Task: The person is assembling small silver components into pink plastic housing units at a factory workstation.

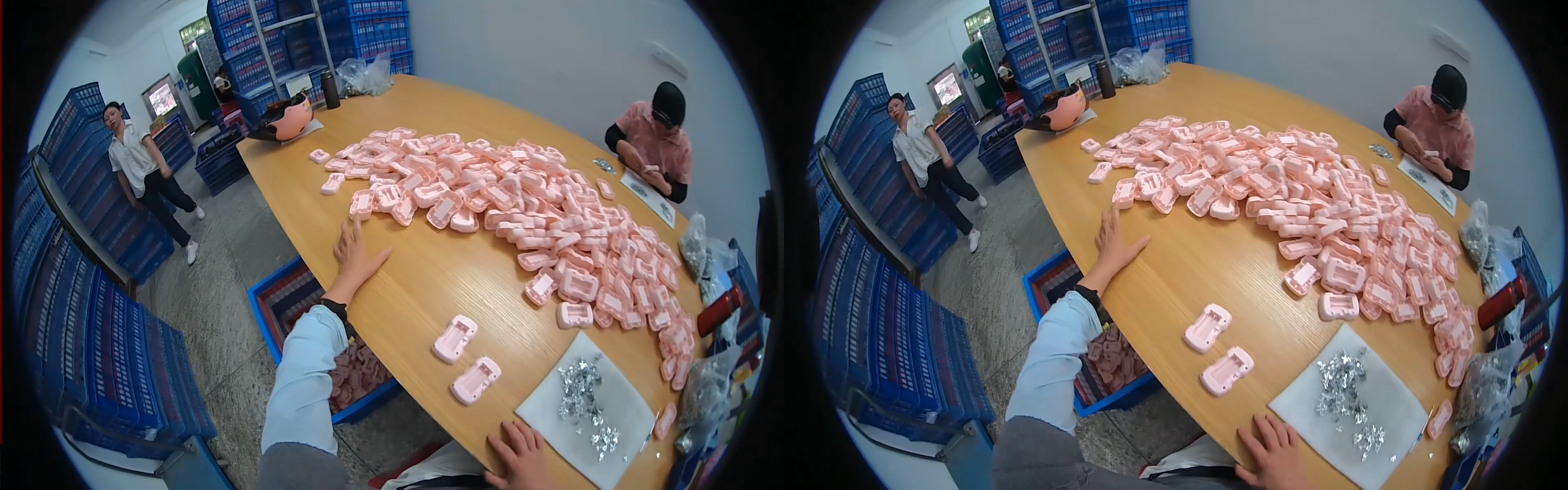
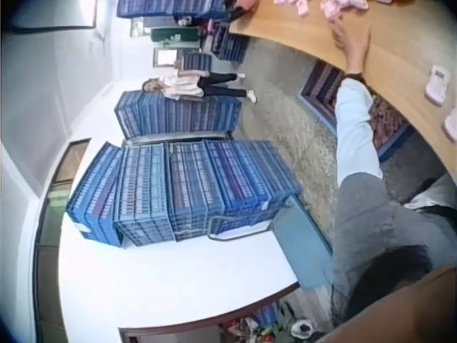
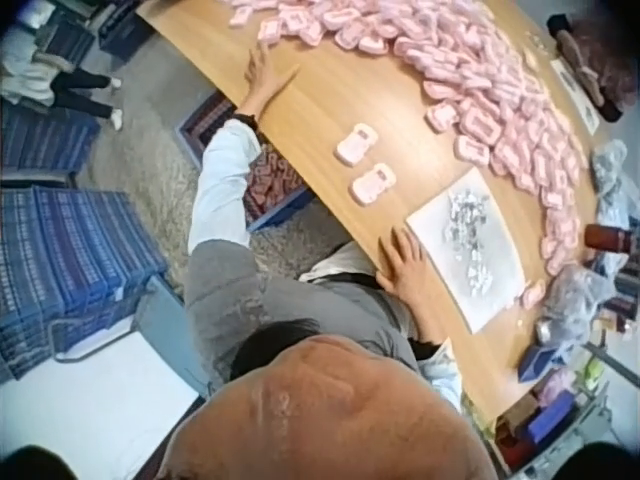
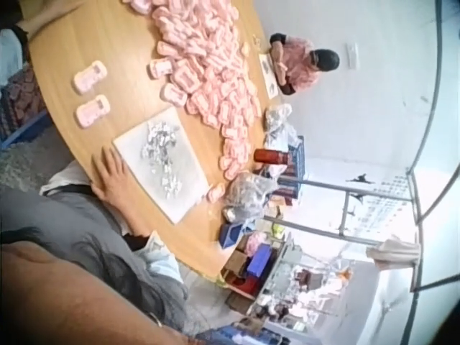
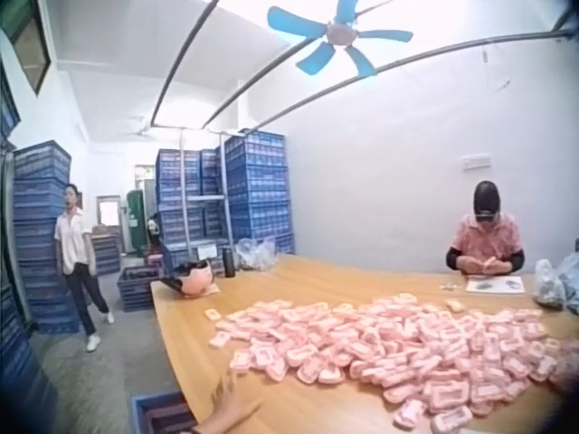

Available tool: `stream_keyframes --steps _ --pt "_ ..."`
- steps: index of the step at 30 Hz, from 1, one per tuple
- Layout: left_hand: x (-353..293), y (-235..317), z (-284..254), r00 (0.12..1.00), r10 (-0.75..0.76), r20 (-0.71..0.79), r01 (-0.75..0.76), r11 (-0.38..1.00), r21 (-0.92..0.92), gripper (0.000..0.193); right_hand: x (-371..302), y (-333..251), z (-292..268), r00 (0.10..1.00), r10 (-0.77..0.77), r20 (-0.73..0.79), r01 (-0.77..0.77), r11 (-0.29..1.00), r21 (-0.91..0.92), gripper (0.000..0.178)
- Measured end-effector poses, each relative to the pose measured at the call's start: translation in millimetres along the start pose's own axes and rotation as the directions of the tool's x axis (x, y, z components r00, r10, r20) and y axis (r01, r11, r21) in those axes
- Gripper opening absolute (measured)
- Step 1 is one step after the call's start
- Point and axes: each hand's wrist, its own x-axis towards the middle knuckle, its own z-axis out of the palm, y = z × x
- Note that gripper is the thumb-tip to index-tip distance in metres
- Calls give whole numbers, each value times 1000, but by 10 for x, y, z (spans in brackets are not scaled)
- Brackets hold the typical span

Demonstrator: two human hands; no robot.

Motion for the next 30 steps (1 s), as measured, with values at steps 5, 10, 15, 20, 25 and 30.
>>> stream_keyframes --steps 5,10,15,20,25,30 --pt "346 19 0 982 -143 127 139 990 38 116 49 13 -9 1000 18 -20 -16 995 95 71" --pt "887 -136 21 903 -271 332 258 962 84 121 82 11 -56 1000 13 0 -13 994 112 70" --pt "1144 -22 182 884 -318 342 297 948 114 102 91 -1 -72 999 35 36 -40 990 133 69" --pt "1248 -304 250 901 -338 273 280 932 228 71 68 -6 -84 999 28 36 -33 989 142 67" --pt "897 -186 -267 805 -208 555 575 503 -645 46 49 37 -61 999 50 11 -51 991 122 67" --pt "325 -199 -792 850 38 525 526 -108 -844 47 23 45 -3 1000 27 -12 -26 996 89 70"
